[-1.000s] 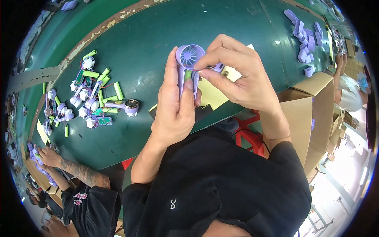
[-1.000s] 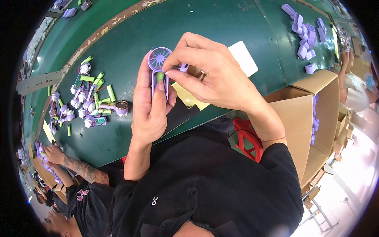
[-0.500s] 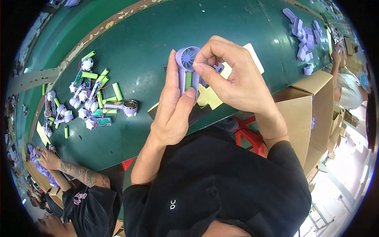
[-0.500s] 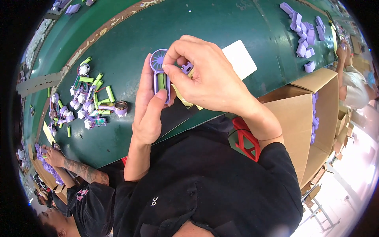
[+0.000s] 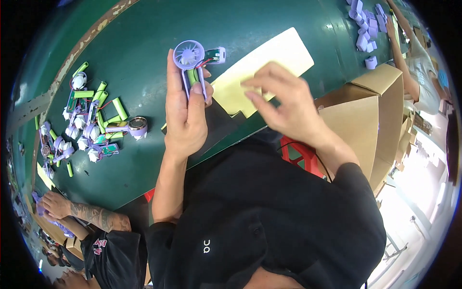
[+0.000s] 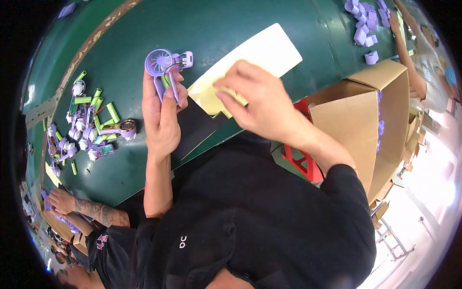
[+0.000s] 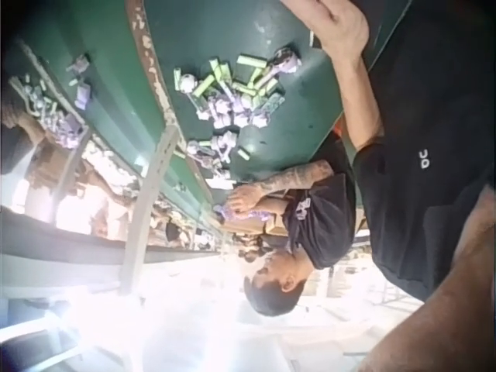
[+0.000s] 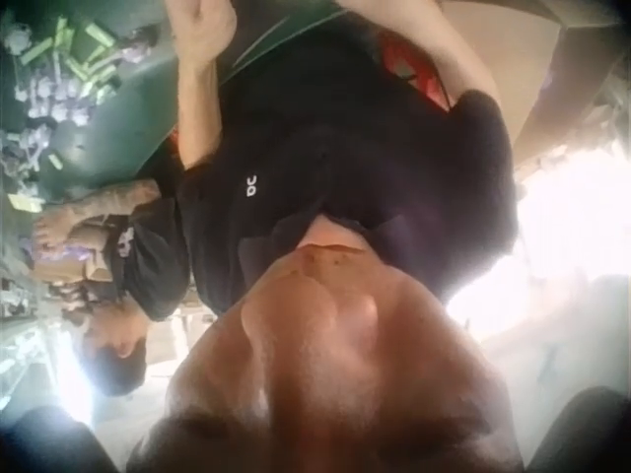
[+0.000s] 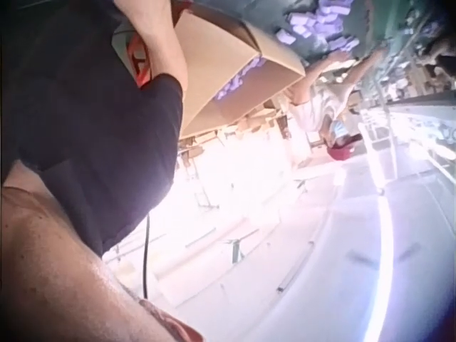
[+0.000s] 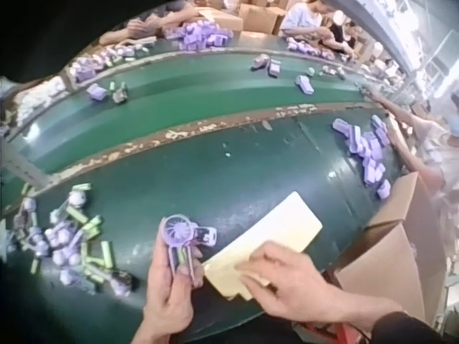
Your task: The person assembles mini handheld fans by peeling adhesive strips and applying them to components, fitting the battery, motor, and wires into the plastic housing, pressing the casing shut, and placing the assembled fan onto the conveyor belt.
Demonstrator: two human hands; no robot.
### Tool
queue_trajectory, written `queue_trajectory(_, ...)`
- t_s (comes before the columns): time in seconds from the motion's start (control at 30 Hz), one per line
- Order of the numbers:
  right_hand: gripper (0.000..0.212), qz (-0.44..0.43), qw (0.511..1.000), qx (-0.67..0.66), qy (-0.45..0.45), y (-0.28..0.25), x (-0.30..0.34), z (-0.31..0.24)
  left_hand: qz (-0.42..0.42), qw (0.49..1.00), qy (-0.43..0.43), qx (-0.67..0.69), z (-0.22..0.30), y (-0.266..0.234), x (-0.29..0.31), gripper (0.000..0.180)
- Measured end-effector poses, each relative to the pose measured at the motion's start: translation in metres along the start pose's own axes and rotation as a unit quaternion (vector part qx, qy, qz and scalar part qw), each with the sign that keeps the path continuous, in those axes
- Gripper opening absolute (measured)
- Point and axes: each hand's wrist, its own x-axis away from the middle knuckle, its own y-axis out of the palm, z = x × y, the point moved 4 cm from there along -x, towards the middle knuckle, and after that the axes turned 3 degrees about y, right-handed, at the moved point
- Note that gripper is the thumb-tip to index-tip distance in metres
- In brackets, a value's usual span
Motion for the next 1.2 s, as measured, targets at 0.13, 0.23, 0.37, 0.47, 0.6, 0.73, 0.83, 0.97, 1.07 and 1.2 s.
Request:
queue_trajectory(0.13, 0.031, -0.007, 0.999, 0.049, 0.016, 0.027, 0.047, 0.002, -0.013, 1.000, -0.010, 0.020, -0.013, 0.009, 0.009, 0.071)
queue_trajectory(0.23, 0.034, 0.039, 0.993, 0.111, 0.007, 0.045, 0.062, 0.000, -0.033, 0.999, 0.004, -0.027, -0.023, 0.017, 0.013, 0.072)
queue_trajectory(0.37, 0.033, 0.055, 0.992, 0.107, 0.021, 0.050, 0.066, -0.003, -0.046, 0.996, 0.021, -0.077, -0.024, 0.021, 0.011, 0.072)
queue_trajectory(0.47, 0.033, 0.056, 0.990, 0.130, 0.026, 0.051, 0.067, -0.009, -0.049, 0.996, 0.024, -0.075, -0.024, 0.023, 0.009, 0.072)
queue_trajectory(0.6, 0.034, 0.053, 0.982, 0.182, 0.010, 0.054, 0.067, -0.016, -0.046, 0.996, 0.032, -0.076, -0.025, 0.023, 0.009, 0.071)
queue_trajectory(0.73, 0.036, 0.056, 0.983, 0.170, -0.049, 0.055, 0.068, -0.013, -0.046, 0.996, 0.029, -0.073, -0.025, 0.023, 0.009, 0.070)
queue_trajectory(0.83, 0.041, 0.018, 0.983, 0.162, -0.088, 0.049, 0.060, -0.010, -0.048, 0.996, 0.032, -0.071, -0.025, 0.022, 0.008, 0.070)
queue_trajectory(0.97, 0.044, -0.054, 0.969, 0.169, -0.172, 0.045, 0.055, -0.003, -0.037, 0.996, 0.035, -0.068, -0.027, 0.021, 0.010, 0.068)
queue_trajectory(1.07, 0.044, -0.038, 0.952, 0.178, -0.248, 0.044, 0.055, 0.002, -0.031, 0.996, 0.044, -0.072, -0.027, 0.022, 0.010, 0.067)
queue_trajectory(1.2, 0.040, -0.084, 0.929, 0.217, -0.287, 0.040, 0.053, 0.004, -0.043, 0.996, 0.053, -0.061, -0.030, 0.021, 0.010, 0.066)
